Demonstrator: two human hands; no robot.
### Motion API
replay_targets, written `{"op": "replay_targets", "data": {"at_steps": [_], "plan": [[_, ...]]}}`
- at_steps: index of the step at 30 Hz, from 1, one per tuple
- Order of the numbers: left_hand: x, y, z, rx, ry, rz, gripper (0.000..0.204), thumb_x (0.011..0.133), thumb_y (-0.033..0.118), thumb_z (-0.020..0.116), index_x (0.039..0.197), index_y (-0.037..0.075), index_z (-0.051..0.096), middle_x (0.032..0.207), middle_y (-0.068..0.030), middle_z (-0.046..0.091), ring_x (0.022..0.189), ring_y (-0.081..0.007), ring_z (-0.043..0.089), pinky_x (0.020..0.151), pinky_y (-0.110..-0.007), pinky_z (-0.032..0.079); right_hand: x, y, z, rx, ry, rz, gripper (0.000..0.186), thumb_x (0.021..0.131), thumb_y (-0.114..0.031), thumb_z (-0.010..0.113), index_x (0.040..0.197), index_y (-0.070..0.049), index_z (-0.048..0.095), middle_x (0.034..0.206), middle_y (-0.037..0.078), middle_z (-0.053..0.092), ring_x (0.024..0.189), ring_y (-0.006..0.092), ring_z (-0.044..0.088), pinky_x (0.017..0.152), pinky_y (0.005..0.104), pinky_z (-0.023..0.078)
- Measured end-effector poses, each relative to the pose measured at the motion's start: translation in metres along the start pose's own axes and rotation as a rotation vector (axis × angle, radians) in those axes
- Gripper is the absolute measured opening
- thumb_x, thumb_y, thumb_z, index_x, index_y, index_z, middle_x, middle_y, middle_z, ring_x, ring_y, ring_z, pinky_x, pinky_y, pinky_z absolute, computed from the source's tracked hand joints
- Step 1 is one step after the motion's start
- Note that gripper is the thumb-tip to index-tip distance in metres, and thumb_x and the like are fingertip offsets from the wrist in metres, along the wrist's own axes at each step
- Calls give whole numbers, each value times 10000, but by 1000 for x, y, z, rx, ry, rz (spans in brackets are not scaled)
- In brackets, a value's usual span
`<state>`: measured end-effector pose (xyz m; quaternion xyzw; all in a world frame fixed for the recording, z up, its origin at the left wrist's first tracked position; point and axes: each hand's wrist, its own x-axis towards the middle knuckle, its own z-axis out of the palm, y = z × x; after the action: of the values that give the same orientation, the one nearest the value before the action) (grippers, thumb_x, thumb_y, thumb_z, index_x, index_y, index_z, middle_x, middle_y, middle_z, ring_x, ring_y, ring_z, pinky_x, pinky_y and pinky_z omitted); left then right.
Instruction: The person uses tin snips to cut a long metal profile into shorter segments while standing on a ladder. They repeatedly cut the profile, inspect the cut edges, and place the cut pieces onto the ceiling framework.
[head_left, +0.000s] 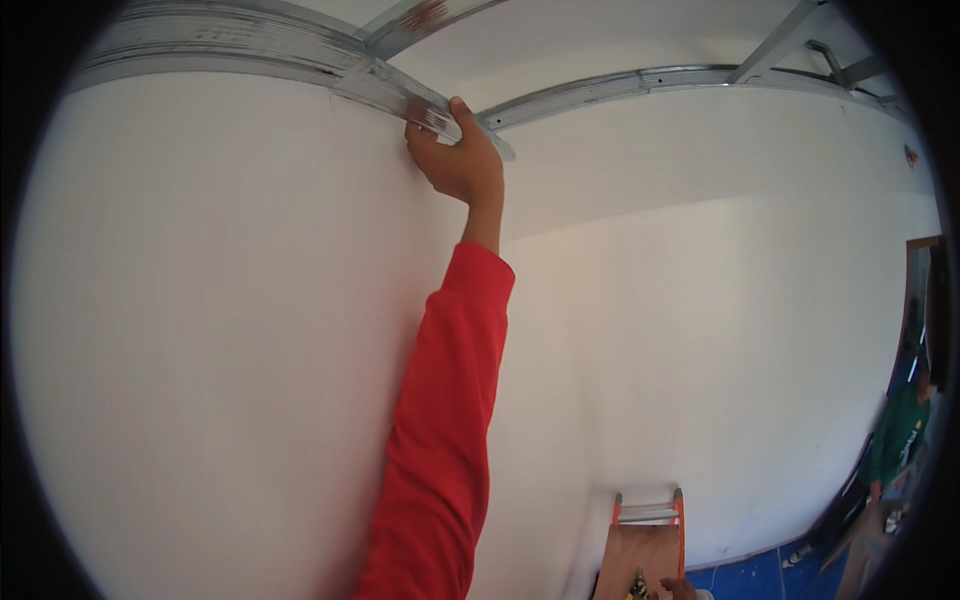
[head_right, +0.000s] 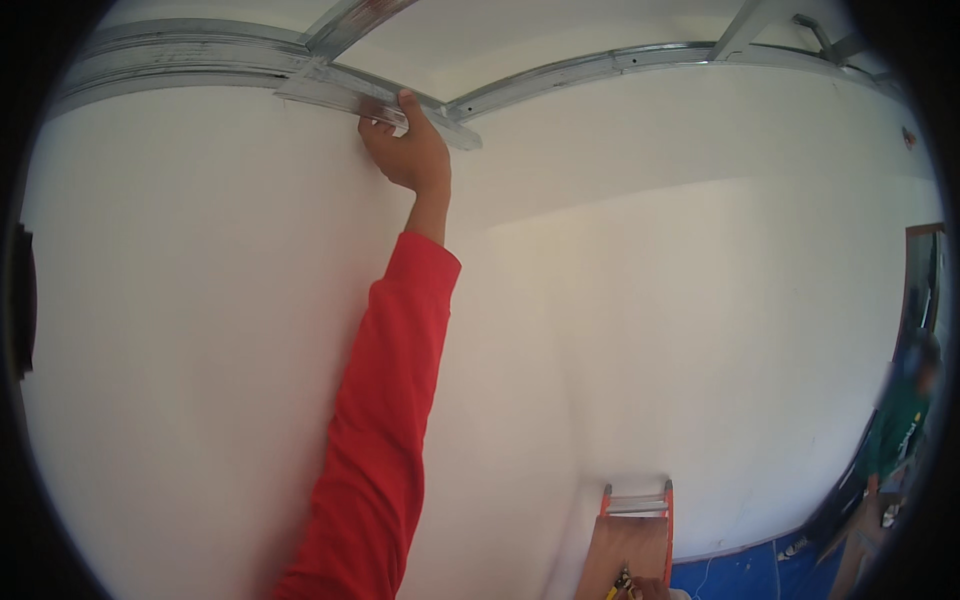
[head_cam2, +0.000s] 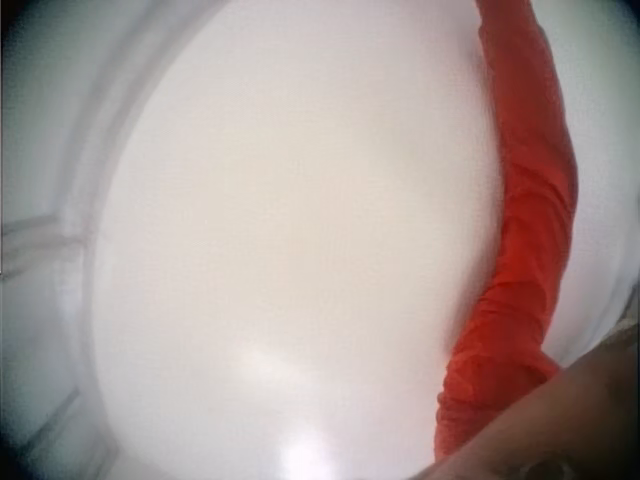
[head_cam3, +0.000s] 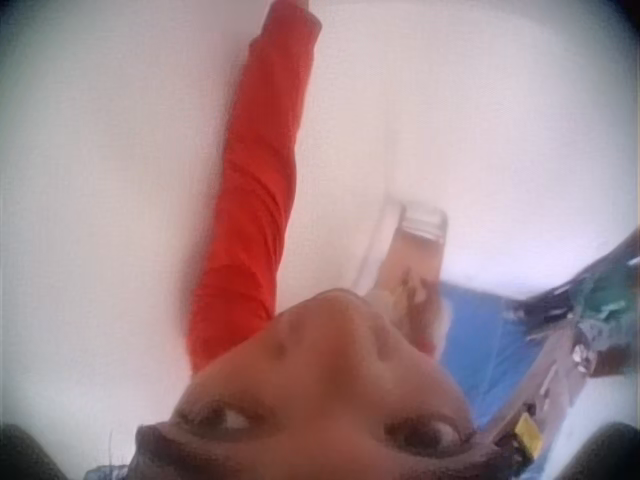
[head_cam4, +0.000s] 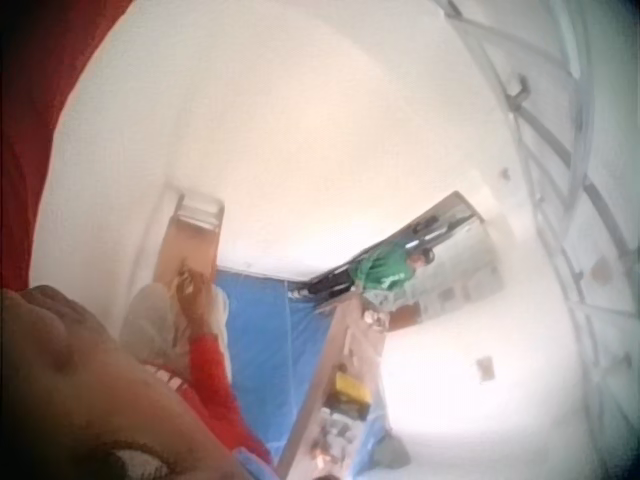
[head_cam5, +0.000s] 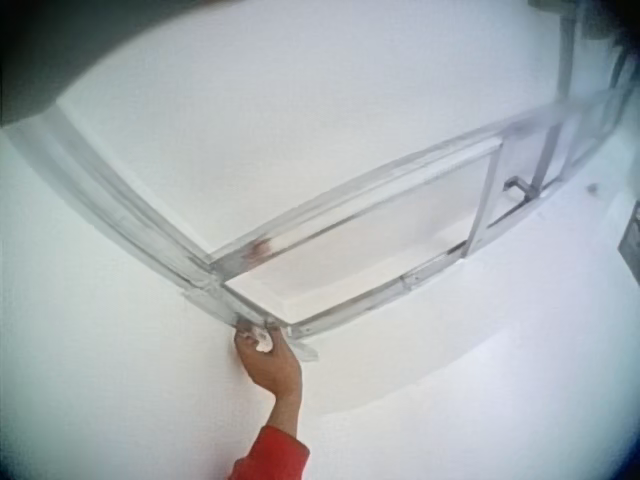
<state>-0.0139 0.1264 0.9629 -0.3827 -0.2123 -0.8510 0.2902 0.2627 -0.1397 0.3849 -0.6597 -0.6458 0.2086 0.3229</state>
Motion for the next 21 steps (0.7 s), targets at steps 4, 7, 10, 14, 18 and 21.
{"op": "replay_targets", "data": {"at_steps": [4,7,10,14,18,21], "plan": [[-51,19,-18,-287,-148,87,587,1056,464,643,1330,-50,572,1077,-103,618,921,-208,621,833,-369,525,0,11,15,11,21,-12,383,975,-349,751,1237,-71,717,1165,176,758,1095,359,716,931,470,566],[-78,23,-32,-558,-512,-185,628,1084,535,563,1313,-49,595,997,-59,591,845,-153,584,750,-341,514,10,16,31,64,139,-89,414,938,-280,761,1266,-42,682,1173,183,738,1064,333,704,881,450,565],[-91,15,-42,-654,-821,-664,710,1090,624,469,1326,-31,613,976,-44,596,825,-127,583,711,-324,528,53,-4,34,340,471,-294,641,809,-124,811,1390,4,571,1180,162,705,973,266,681,808,386,541],[-106,1,-46,-893,-841,-1043,846,1064,710,394,1416,-38,576,999,-50,651,809,-122,628,666,-301,579,107,-75,-39,390,672,-634,988,730,-115,930,1549,23,395,1508,253,482,1228,384,576,941,473,522],[-112,-1,-42,-1020,-821,-1140,798,1065,714,400,1451,24,506,1113,-82,609,919,-169,616,788,-359,580,141,-198,-126,86,917,-1068,934,744,-141,940,1534,-21,457,1550,268,467,1236,420,597,1008,499,531],[-104,-4,-38,-1001,-812,-1122,749,1089,689,366,1491,63,451,1225,-114,594,988,-207,611,860,-402,583,149,-268,-172,-122,1070,-1248,627,722,-29,847,1318,-33,654,1317,156,664,1144,340,655,855,427,565]]}}
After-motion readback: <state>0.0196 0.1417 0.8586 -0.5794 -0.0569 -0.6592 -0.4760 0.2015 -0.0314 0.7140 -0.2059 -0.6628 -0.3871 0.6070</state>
